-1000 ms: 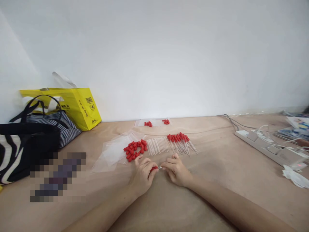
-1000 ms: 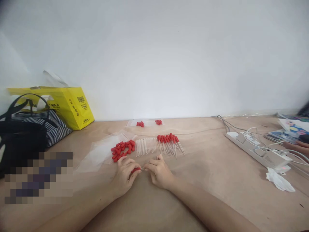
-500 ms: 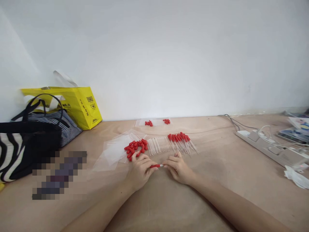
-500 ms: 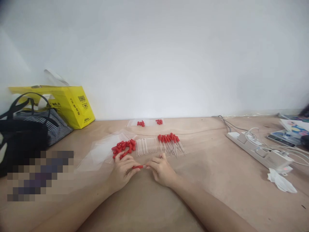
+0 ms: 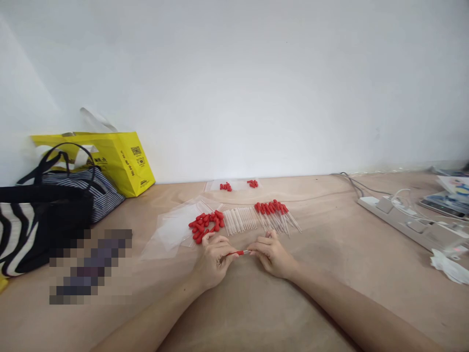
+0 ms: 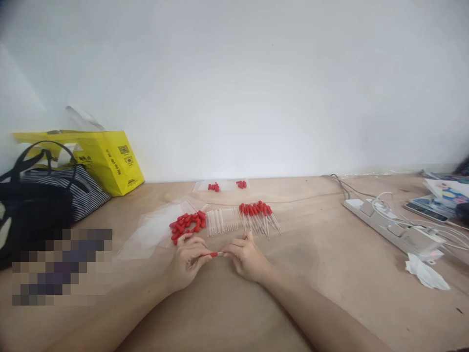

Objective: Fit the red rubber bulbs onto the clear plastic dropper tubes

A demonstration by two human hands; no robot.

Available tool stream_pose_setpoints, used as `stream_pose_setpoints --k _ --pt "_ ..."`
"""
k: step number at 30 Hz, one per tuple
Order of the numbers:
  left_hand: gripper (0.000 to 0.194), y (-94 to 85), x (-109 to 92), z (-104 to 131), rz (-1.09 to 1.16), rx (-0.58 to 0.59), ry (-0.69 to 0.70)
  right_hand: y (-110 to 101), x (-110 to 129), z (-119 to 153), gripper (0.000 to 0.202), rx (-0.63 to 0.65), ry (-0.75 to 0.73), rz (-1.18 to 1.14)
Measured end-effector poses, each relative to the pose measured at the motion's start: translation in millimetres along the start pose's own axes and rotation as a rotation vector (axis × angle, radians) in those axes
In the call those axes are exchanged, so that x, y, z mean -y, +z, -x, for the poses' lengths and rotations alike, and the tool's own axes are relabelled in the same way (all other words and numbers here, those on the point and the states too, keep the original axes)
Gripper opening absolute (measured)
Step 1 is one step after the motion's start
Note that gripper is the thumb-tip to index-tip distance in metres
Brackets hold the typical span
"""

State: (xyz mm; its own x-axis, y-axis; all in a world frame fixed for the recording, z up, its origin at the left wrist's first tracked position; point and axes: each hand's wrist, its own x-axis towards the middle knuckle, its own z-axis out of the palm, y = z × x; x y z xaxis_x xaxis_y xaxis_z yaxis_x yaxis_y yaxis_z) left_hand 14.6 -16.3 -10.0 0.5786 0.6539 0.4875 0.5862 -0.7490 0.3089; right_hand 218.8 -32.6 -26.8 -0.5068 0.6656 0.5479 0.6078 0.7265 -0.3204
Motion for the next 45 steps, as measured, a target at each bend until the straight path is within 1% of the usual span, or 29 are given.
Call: stream_pose_setpoints --k 5,10,13,16,20,22,23,25,27,29,31,32,34,37,39,42,45 --pt "0.020 -1.6 -1 0 0.028 0.028 -0.017 -1 1 0 0.020 0.013 -0.009 -0.006" --pt "0.020 -2.0 -2 1 0.013 0.037 0.009 -1 2 1 0.020 0.020 -0.006 -0.009" --pt "0.021 -1.9 -1 0 0.005 0.024 0.010 -1 1 1 0.020 0.016 0.000 -0.023" --pt "0.019 -2.0 0 -1 -0.003 0.009 -0.025 -4 3 0 0.020 0.017 0.013 -0.022" --pt "0.019 -1.2 2 -1 -0.003 0.055 -0.068 -9 9 0 0.020 0.042 0.023 0.082" --pt "0.017 -0.8 4 -1 -0.018 0.050 -0.083 -9 9 0 0.020 0.043 0.030 0.148" --pt "0.017 -0.8 6 0 -0.033 0.029 -0.096 -9 8 0 0.020 0.035 0.041 0.169" --pt "0.029 -1.4 9 -1 -0.077 -0.044 -0.135 -8 1 -2 0.019 -0.015 0.113 0.187" --pt "0.041 -2.6 14 -2 -0.140 -0.133 -0.196 -7 -11 -8 0.018 -0.118 0.278 0.203" --pt "0.039 -4.0 19 -3 -0.213 -0.200 -0.264 -8 -25 -17 0.018 -0.225 0.503 0.241" --pt "0.032 -5.2 23 -4 -0.285 -0.232 -0.323 -8 -37 -28 0.018 -0.272 0.697 0.294" --pt "0.029 -5.7 25 -5 -0.316 -0.236 -0.344 -7 -42 -34 0.018 -0.276 0.768 0.317" --pt "0.026 -6.5 29 -5 -0.366 -0.232 -0.375 -6 -48 -44 0.018 -0.260 0.863 0.354" --pt "0.023 -6.8 33 -6 -0.412 -0.218 -0.408 -1 -52 -53 0.019 -0.216 0.936 0.402" --pt "0.021 -6.2 36 -7 -0.430 -0.206 -0.425 1 -54 -55 0.017 -0.189 0.956 0.422" --pt "0.019 -4.9 38 -9 -0.444 -0.191 -0.437 3 -55 -55 0.016 -0.150 0.953 0.427" --pt "0.019 -4.9 39 -9 -0.459 -0.188 -0.445 2 -55 -54 0.018 -0.148 0.923 0.443"
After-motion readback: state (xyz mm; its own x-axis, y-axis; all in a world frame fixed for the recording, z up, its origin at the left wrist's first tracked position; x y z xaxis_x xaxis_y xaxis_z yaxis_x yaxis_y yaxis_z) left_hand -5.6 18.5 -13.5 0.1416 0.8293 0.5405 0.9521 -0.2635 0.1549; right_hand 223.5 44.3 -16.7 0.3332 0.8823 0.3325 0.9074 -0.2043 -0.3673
